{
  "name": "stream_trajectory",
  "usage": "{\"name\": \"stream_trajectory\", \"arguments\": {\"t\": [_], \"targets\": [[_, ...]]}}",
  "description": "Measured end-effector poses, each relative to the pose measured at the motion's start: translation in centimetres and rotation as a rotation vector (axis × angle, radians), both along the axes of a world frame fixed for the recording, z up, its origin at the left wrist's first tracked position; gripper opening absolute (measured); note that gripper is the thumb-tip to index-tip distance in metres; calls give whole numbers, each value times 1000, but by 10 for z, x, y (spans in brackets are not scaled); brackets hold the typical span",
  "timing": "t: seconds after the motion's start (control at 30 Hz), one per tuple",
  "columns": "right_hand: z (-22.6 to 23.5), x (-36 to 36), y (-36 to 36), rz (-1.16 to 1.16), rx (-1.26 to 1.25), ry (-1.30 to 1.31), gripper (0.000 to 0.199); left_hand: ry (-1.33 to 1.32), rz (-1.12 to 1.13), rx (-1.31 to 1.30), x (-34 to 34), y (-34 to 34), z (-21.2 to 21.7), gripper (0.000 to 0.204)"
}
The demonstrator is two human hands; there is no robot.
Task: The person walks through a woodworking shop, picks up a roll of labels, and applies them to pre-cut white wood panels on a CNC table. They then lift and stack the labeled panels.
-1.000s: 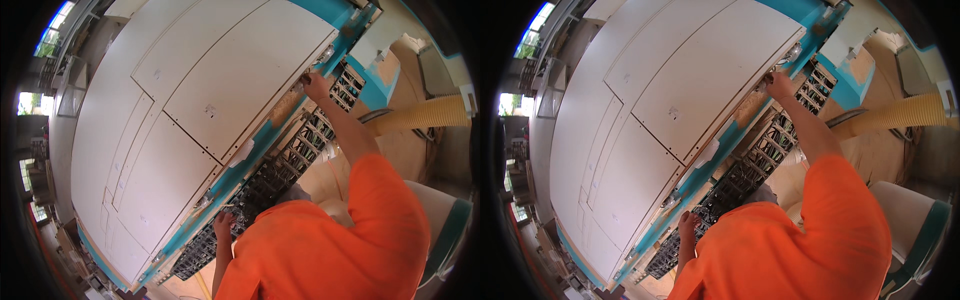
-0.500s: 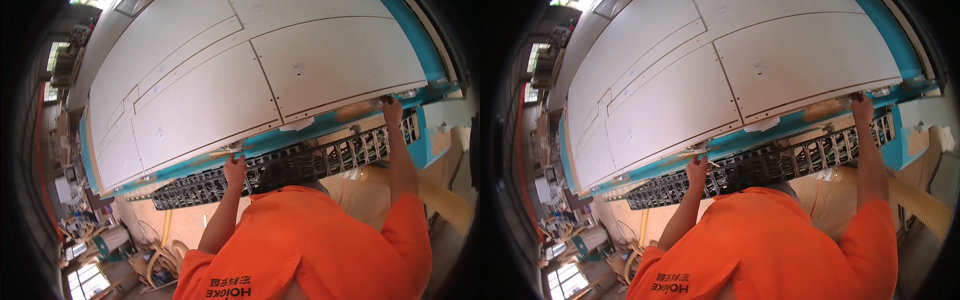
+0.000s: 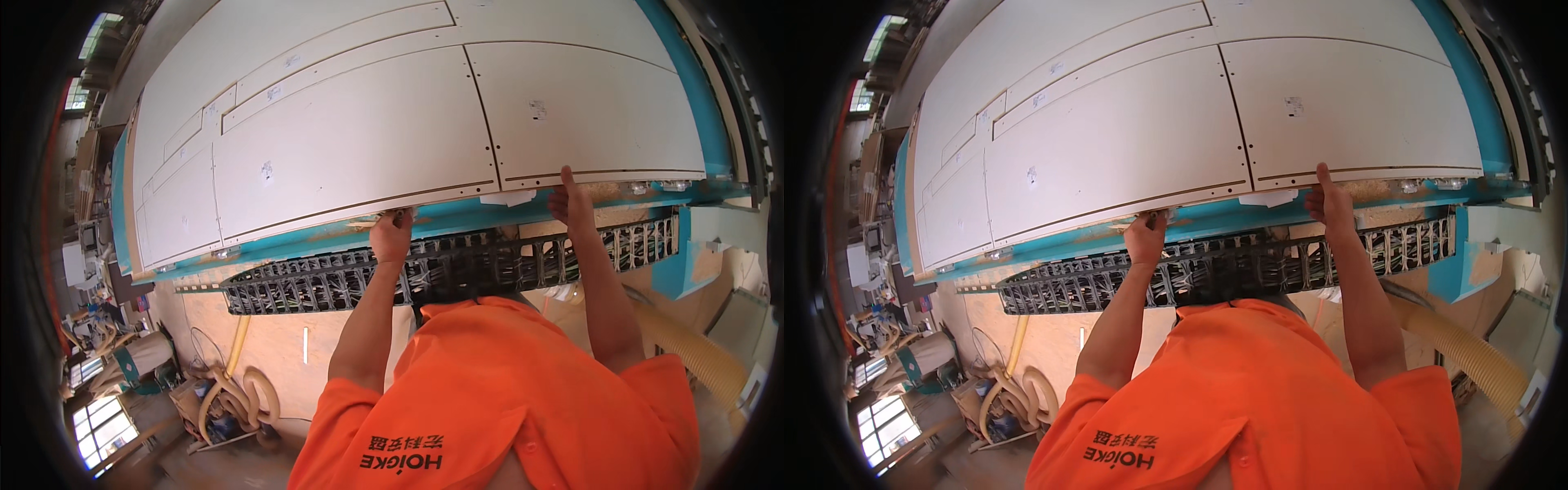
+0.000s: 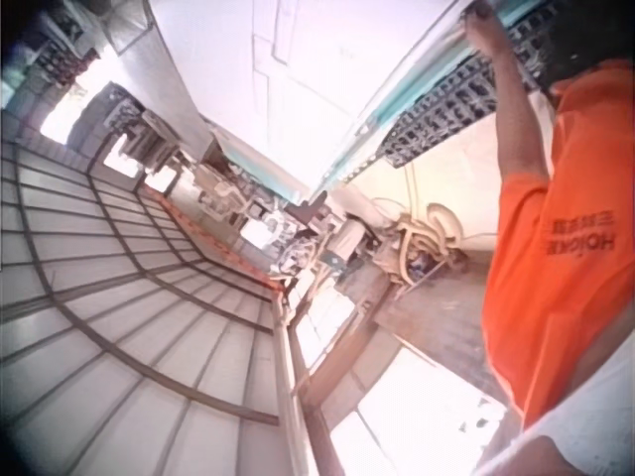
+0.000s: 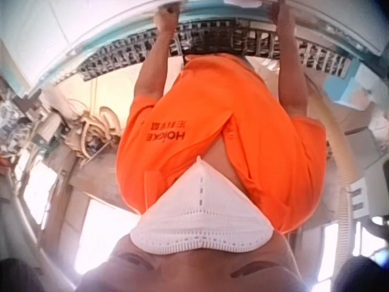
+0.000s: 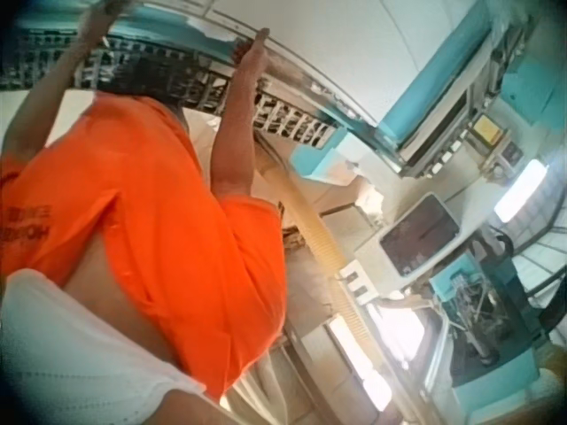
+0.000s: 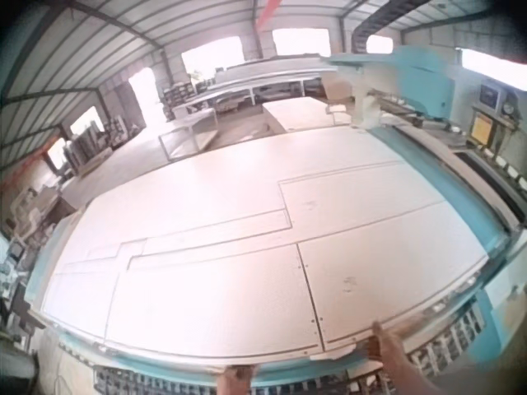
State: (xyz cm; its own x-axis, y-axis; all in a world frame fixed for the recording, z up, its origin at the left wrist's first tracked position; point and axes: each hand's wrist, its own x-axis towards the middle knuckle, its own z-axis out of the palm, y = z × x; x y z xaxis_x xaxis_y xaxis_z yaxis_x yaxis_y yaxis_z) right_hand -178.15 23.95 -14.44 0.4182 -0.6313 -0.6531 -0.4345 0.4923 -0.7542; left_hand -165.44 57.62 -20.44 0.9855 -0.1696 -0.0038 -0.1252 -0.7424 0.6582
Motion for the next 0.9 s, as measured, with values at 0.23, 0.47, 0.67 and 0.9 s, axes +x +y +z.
{"name": "stream_trajectory", "arguments": {"t": [0.23, 0.47, 0.67, 0.9], "targets": [[-25, 7, -17, 39, -13, 102, 55, -106, 82, -80, -8, -1, -3, 23], [-34, 0, -20, -7, -45, 70, 48, 266, 4, 133, -49, 41, 6, 35], [-34, -28, -20, -131, -1, -1, 38, 384, 101, 97, -88, 105, -20, 35], [-47, -49, -10, -323, 196, -271, 28, 784, 545, -837, -9, 53, 55, 49]]}}
